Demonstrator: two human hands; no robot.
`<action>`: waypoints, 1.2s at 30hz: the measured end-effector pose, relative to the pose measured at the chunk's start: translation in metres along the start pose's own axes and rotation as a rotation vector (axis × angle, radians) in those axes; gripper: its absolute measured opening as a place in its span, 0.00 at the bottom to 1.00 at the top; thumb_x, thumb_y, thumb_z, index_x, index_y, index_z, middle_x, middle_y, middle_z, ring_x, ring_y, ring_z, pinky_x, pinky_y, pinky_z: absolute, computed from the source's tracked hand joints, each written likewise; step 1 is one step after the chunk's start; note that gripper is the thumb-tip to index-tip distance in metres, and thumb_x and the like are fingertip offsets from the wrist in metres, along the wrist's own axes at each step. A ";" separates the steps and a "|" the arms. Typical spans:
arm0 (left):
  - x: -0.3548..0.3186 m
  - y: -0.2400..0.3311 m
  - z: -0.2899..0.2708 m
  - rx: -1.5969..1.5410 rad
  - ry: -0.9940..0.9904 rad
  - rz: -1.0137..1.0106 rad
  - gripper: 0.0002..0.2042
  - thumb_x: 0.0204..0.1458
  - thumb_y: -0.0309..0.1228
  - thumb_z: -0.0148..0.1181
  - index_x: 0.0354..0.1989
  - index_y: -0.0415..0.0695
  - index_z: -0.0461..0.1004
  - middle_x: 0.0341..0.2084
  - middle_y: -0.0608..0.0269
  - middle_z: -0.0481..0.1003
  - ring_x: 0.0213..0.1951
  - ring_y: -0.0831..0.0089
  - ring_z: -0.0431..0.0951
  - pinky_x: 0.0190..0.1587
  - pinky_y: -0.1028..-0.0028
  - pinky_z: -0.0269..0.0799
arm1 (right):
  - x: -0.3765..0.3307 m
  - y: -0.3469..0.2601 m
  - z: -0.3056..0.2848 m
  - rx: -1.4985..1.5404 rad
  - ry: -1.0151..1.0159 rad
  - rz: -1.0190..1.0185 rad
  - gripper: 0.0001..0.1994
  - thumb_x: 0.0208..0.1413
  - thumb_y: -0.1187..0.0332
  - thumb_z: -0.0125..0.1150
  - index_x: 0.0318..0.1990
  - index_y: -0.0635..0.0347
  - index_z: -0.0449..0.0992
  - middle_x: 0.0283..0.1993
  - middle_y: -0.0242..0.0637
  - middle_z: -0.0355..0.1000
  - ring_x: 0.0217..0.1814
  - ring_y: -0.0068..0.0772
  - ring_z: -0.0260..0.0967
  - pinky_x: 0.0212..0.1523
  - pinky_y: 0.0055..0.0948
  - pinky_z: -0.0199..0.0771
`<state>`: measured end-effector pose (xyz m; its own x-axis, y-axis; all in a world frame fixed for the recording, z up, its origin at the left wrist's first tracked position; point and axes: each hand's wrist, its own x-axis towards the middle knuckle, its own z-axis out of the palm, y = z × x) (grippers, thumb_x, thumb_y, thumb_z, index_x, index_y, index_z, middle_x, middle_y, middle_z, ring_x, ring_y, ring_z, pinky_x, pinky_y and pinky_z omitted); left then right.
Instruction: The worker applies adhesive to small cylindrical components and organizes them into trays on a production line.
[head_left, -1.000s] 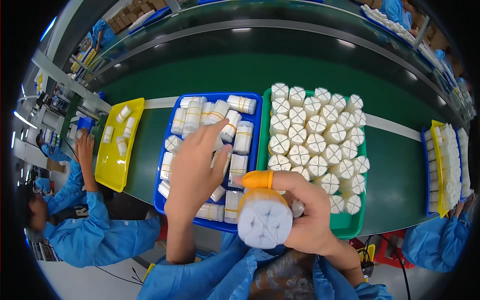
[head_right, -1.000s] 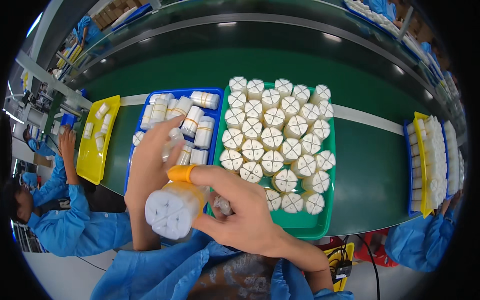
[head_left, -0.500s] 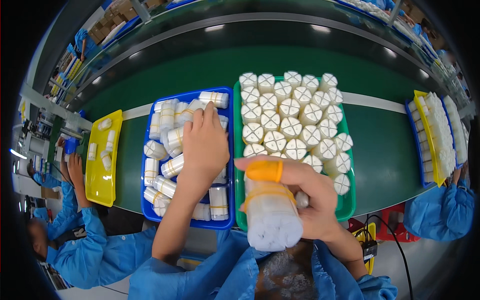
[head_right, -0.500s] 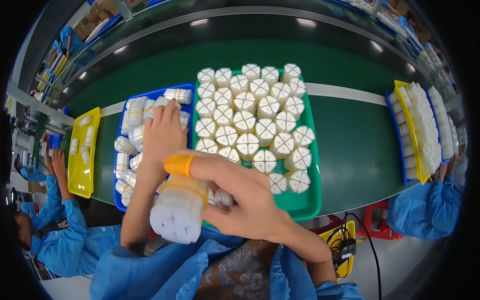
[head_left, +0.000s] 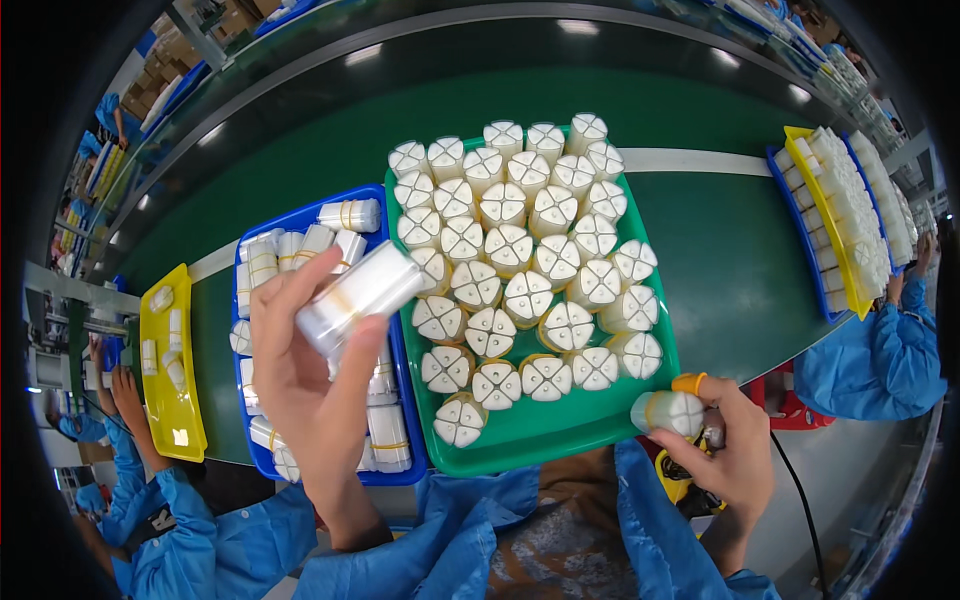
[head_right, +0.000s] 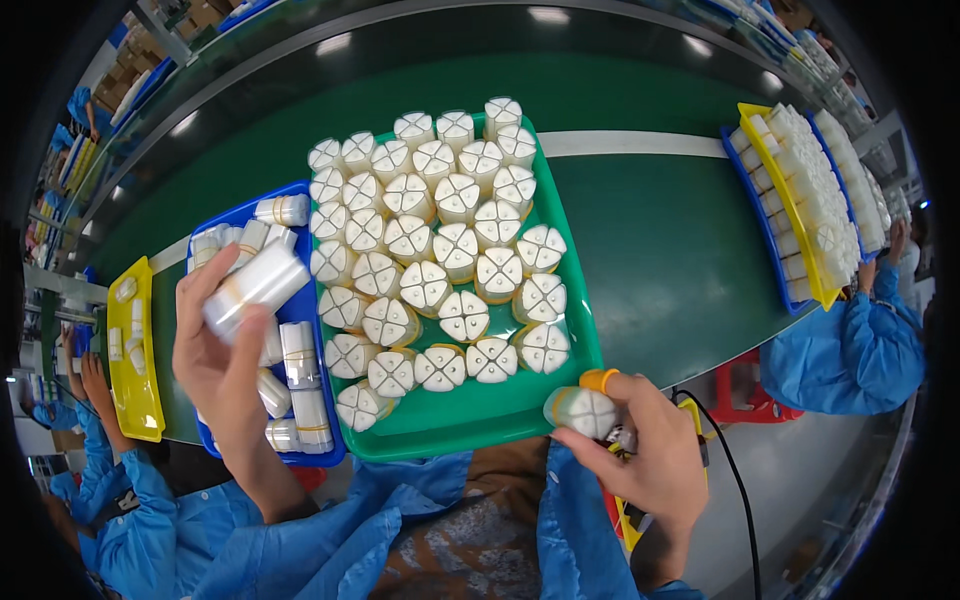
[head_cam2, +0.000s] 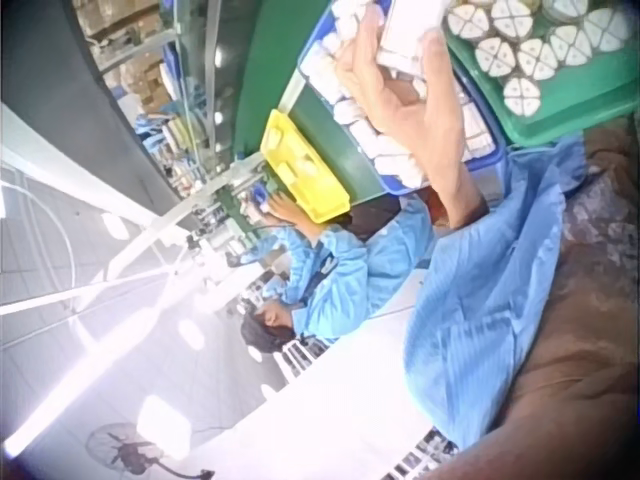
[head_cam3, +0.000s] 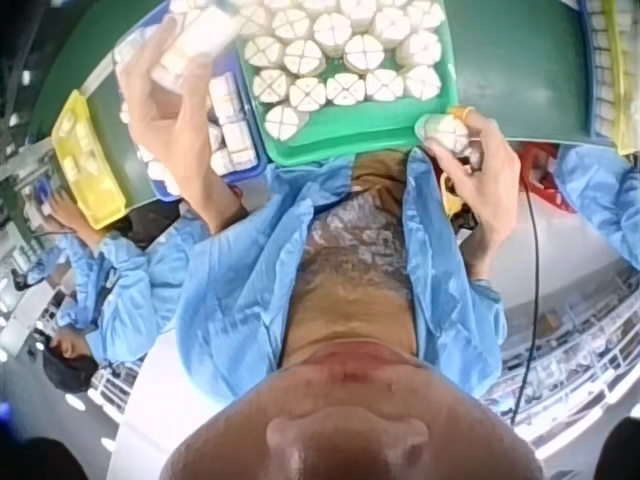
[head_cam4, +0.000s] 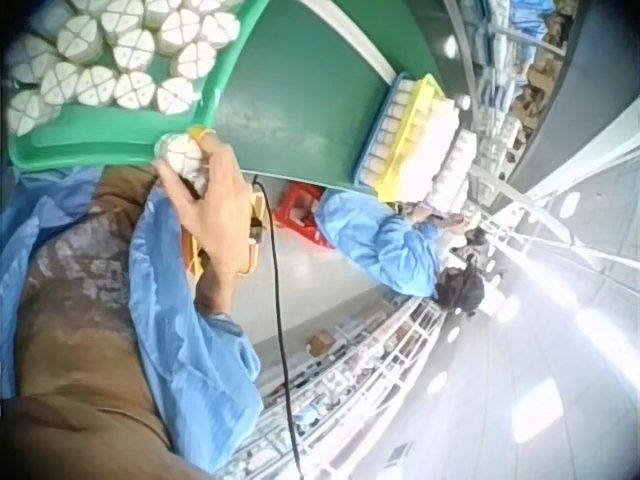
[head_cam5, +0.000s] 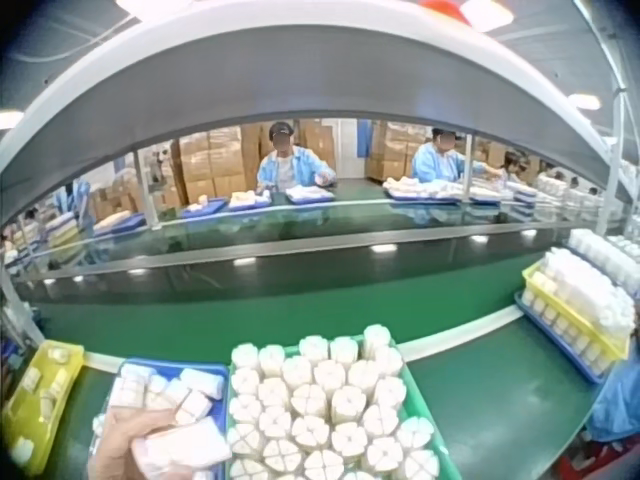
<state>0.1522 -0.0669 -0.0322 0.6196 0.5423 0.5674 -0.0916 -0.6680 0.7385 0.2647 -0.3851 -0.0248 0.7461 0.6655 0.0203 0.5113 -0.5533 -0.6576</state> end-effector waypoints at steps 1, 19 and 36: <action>-0.002 0.008 0.000 0.006 0.004 -0.002 0.22 0.49 0.25 0.67 0.53 0.34 0.72 0.44 0.55 0.69 0.45 0.70 0.73 0.38 0.73 0.75 | 0.002 -0.002 0.007 -0.012 0.057 0.001 0.25 0.42 0.66 0.78 0.44 0.64 0.70 0.34 0.40 0.74 0.25 0.30 0.73 0.25 0.25 0.70; -0.029 0.043 0.030 -1.125 -0.134 -0.626 0.27 0.53 0.32 0.62 0.60 0.42 0.59 0.49 0.57 0.69 0.42 0.66 0.72 0.35 0.71 0.69 | 0.021 -0.035 0.008 0.023 0.363 0.169 0.24 0.41 0.69 0.78 0.42 0.62 0.70 0.26 0.31 0.68 0.19 0.22 0.59 0.21 0.22 0.60; -0.021 0.042 0.029 -0.559 -0.510 -0.046 0.27 0.55 0.50 0.54 0.54 0.40 0.61 0.43 0.50 0.64 0.40 0.66 0.66 0.46 0.68 0.62 | 0.041 -0.073 0.026 0.863 0.038 -0.103 0.23 0.39 0.68 0.81 0.41 0.64 0.74 0.27 0.36 0.73 0.24 0.19 0.70 0.24 0.20 0.69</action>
<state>0.1583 -0.1211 -0.0239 0.9036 0.1700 0.3931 -0.3544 -0.2185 0.9092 0.2469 -0.3040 0.0042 0.7356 0.6655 0.1263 0.0865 0.0927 -0.9919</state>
